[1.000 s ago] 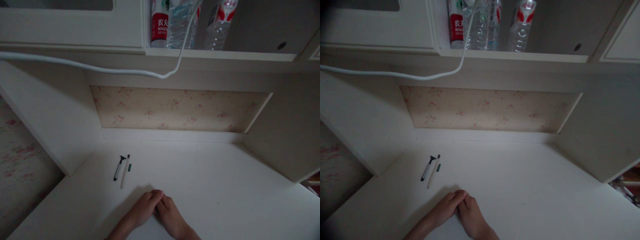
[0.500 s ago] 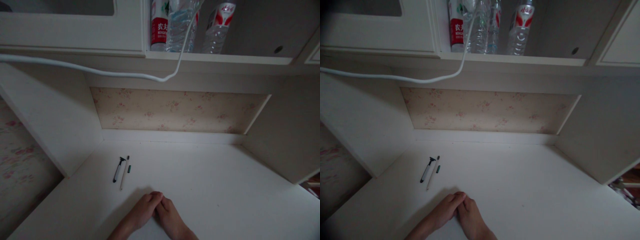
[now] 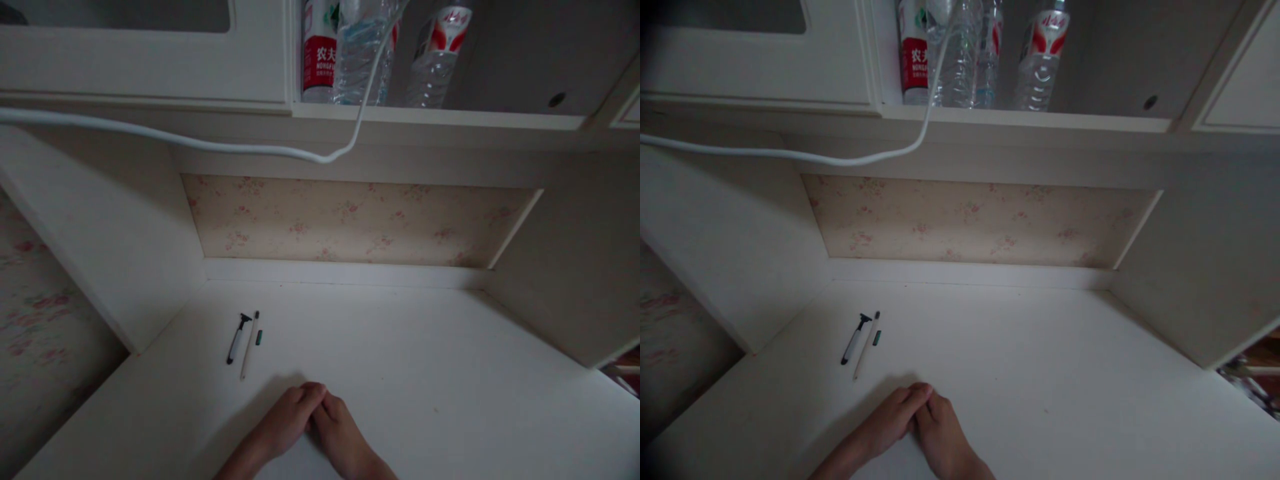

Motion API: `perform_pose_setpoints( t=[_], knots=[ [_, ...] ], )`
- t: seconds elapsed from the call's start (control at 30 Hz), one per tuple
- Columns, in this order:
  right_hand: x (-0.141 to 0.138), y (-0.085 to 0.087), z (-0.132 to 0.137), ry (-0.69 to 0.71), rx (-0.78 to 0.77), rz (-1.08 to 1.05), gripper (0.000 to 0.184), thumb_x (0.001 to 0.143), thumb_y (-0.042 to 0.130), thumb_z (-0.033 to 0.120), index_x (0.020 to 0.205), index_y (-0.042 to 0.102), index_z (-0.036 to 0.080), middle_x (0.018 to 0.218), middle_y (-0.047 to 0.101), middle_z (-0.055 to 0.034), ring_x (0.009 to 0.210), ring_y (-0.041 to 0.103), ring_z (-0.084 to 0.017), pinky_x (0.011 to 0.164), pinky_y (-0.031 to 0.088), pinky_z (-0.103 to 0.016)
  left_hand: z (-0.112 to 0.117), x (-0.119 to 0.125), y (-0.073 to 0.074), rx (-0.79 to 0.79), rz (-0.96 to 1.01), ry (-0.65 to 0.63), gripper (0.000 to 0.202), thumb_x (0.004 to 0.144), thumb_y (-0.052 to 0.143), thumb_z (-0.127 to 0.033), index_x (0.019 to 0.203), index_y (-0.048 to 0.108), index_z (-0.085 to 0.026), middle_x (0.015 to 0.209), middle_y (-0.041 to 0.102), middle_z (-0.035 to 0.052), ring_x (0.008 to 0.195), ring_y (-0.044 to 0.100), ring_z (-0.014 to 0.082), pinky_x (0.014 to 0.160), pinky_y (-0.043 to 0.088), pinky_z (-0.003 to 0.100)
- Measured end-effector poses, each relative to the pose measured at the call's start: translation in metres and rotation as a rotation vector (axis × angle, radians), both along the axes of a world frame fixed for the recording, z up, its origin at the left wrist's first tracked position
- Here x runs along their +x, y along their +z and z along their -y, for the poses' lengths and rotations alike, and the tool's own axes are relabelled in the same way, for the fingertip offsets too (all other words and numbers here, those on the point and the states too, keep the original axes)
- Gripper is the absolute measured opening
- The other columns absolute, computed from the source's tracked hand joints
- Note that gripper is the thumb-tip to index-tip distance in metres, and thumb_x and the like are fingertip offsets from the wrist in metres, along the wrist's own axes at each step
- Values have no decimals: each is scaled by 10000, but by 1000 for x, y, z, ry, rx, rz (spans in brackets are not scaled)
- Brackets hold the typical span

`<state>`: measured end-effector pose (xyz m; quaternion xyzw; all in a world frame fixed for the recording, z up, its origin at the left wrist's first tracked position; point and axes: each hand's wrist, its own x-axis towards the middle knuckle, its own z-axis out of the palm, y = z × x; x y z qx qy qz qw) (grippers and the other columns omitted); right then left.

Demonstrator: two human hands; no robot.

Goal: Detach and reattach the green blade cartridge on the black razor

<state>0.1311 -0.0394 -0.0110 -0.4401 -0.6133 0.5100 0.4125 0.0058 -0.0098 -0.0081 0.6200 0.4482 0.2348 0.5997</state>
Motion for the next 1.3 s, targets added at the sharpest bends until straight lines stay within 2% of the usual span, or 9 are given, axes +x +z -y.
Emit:
perform_pose_setpoints(
  t=[0.1, 0.4, 0.63, 0.83, 1.03, 1.3],
  knots=[
    [0, 0, 0, 12, -3, -38, 363, 961, 344, 329, 981, 667, 163, 797, 688, -35, 755, 611, -175, 708, 454, -253, 0, -1, 0, 8, -11, 7, 526, 848, 404, -598, 891, 664, -143, 682, 642, 28, 769, 558, 188, 734, 417, 289],
    [1, 0, 0, -2, 8, -22, 350, 959, 353, 298, 958, 673, 157, 798, 690, -37, 768, 617, -174, 727, 459, -255, 0, 1, 1, 3, -27, -5, 516, 866, 395, -575, 856, 649, -125, 670, 613, 16, 608, 491, 135, 611, 388, 255],
    [1, -7, -2, -13, 2, -5, 354, 958, 354, 317, 990, 667, 155, 848, 692, -42, 785, 605, -174, 740, 451, -260, 0, 0, 0, 47, -16, -12, 491, 889, 382, -536, 841, 652, -129, 674, 611, 12, 662, 510, 140, 671, 401, 253],
    [1, -8, -2, -12, 7, 1, 346, 958, 366, 318, 995, 669, 155, 858, 692, -41, 810, 608, -175, 754, 452, -258, -1, 0, -5, 52, -38, -5, 511, 889, 370, -552, 836, 650, -127, 607, 555, -11, 572, 446, 121, 598, 368, 250],
    [2, -10, -2, -14, 17, 15, 334, 958, 365, 296, 1022, 665, 166, 858, 695, -36, 800, 610, -170, 757, 449, -253, 0, 1, -4, 40, 12, 1, 474, 888, 398, -527, 831, 648, -128, 664, 576, -1, 585, 431, 112, 607, 365, 242],
    [2, -10, -3, -10, 9, -1, 337, 956, 370, 307, 1007, 669, 161, 837, 695, -39, 799, 617, -176, 742, 457, -254, 0, 1, -5, 11, -4, 24, 481, 875, 407, -544, 836, 641, -126, 611, 522, -22, 557, 395, 109, 580, 346, 242]
  ],
)
